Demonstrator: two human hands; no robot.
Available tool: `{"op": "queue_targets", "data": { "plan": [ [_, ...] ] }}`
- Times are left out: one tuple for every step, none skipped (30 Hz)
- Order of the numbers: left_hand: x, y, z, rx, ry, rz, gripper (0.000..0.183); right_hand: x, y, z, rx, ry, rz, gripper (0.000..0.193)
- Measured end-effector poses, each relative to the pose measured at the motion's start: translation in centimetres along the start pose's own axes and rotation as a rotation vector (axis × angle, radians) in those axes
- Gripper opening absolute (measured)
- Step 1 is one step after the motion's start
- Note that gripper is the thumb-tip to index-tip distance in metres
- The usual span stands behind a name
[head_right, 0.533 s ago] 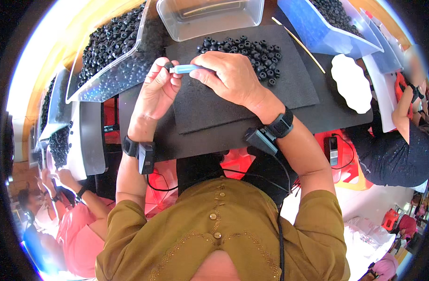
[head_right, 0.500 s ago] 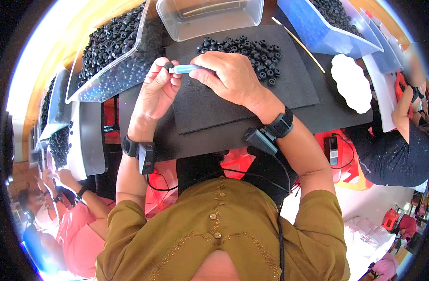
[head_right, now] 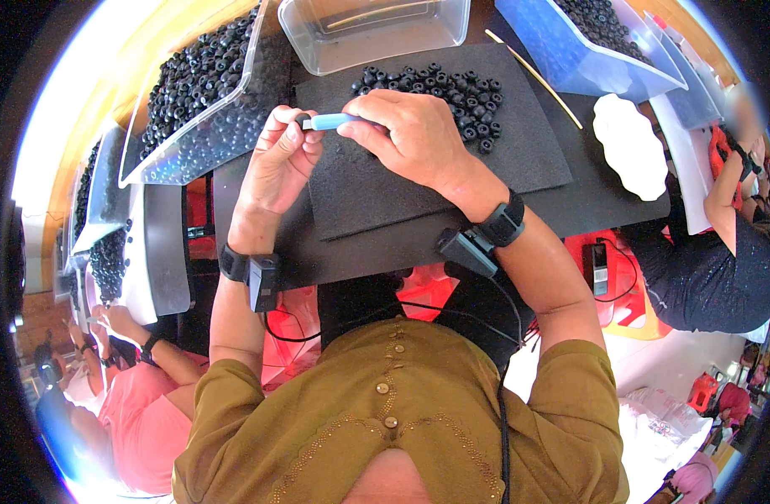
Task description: Manually assembling small black plastic components by inserting a small blue tool or part.
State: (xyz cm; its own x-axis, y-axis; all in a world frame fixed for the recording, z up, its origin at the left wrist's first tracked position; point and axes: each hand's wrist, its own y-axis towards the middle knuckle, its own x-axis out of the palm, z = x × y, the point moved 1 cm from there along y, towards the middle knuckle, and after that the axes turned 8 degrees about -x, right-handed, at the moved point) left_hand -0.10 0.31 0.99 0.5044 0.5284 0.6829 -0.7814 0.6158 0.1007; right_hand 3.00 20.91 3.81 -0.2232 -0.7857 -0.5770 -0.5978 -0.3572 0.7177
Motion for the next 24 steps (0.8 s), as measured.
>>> {"op": "queue_targets", "data": {
  "plan": [
    [-0.1, 0.0, 0.1, 0.003, 0.001, 0.003, 0.010, 0.2, 0.0, -0.1, 0.013, 0.009, 0.003, 0.020],
    [-0.2, 0.0, 0.2, 0.006, 0.003, 0.005, 0.010, 0.3, 0.0, -0.1, 0.027, 0.019, 0.005, 0.021],
    [-0.1, 0.0, 0.2, 0.006, 0.002, 0.003, 0.010, 0.4, -0.1, 0.3, 0.027, 0.017, 0.006, 0.021],
    [0.4, 0.1, 0.1, -0.036, 0.026, -0.103, 0.011, 0.6, -0.1, 1.1, 0.072, 0.007, 0.048, 0.023],
    [0.9, 0.0, -0.1, -0.078, 0.049, -0.209, 0.011, 0.6, 0.0, 2.0, 0.117, -0.003, 0.091, 0.024],
    [1.7, -0.4, -1.0, -0.131, 0.126, -0.252, 0.013, -0.1, 0.0, 3.1, 0.323, 0.014, 0.120, 0.028],
    [2.0, -0.5, -1.3, -0.139, 0.139, -0.217, 0.013, -0.9, 0.2, 3.7, 0.279, -0.009, 0.147, 0.029],
    [2.0, -0.6, -1.3, -0.146, 0.153, -0.183, 0.013, -1.4, 0.3, 4.0, 0.234, -0.033, 0.175, 0.030],
    [1.7, -0.2, -0.7, -0.112, 0.129, -0.169, 0.013, -1.2, -0.1, 3.8, 0.296, 0.019, 0.159, 0.030],
    [1.2, 0.3, -0.1, -0.082, 0.105, -0.160, 0.014, -1.0, -0.1, 3.5, 0.297, 0.017, 0.159, 0.030],
    [0.8, 0.3, 0.0, -0.091, 0.069, -0.160, 0.014, -0.6, 0.0, 3.2, 0.316, 0.152, 0.135, 0.030],
    [0.7, 0.3, -0.1, -0.092, 0.068, -0.161, 0.014, -0.3, 0.1, 2.9, 0.333, 0.287, 0.110, 0.031],
    [0.6, 0.1, -0.2, -0.094, 0.053, -0.116, 0.013, 0.1, 0.3, 2.5, 0.315, 0.372, 0.097, 0.031],
    [0.5, 0.1, -0.3, -0.096, 0.038, -0.071, 0.013, 0.2, 0.4, 2.2, 0.326, 0.432, 0.035, 0.032],
    [0.3, 0.1, -0.4, -0.095, 0.038, -0.070, 0.013, 0.3, 0.2, 1.9, 0.350, 0.503, 0.015, 0.031],
    [0.2, 0.3, -0.4, -0.090, 0.071, -0.043, 0.013, 0.3, 0.1, 1.7, 0.371, 0.572, -0.006, 0.031],
    [0.2, 0.4, -0.5, -0.084, 0.104, -0.016, 0.013, 0.4, 0.1, 1.6, 0.369, 0.572, -0.007, 0.031],
    [0.2, 0.4, -0.6, -0.081, 0.105, -0.016, 0.013, 0.6, 0.1, 1.6, 0.378, 0.642, -0.024, 0.030],
    [0.3, 0.4, -0.7, -0.092, 0.139, -0.015, 0.013, 0.8, 0.0, 1.6, 0.386, 0.711, -0.041, 0.030],
    [0.3, 0.3, -0.9, -0.102, 0.173, -0.013, 0.014, 0.9, 0.0, 1.6, 0.381, 0.713, -0.041, 0.030],
    [0.5, 0.4, -1.2, -0.099, 0.180, -0.025, 0.014, 1.0, -0.1, 1.5, 0.360, 0.686, -0.051, 0.029],
    [0.7, 0.4, -1.2, -0.092, 0.215, 0.007, 0.013, 1.0, 0.1, 1.3, 0.333, 0.661, -0.060, 0.029],
    [0.8, 0.3, -1.2, -0.084, 0.251, 0.044, 0.012, 0.4, 0.5, 0.8, 0.361, 0.610, -0.090, 0.030],
    [0.9, 0.1, -1.0, -0.076, 0.288, 0.083, 0.011, 0.2, 0.4, 0.7, 0.346, 0.617, -0.091, 0.030]
  ]
}}
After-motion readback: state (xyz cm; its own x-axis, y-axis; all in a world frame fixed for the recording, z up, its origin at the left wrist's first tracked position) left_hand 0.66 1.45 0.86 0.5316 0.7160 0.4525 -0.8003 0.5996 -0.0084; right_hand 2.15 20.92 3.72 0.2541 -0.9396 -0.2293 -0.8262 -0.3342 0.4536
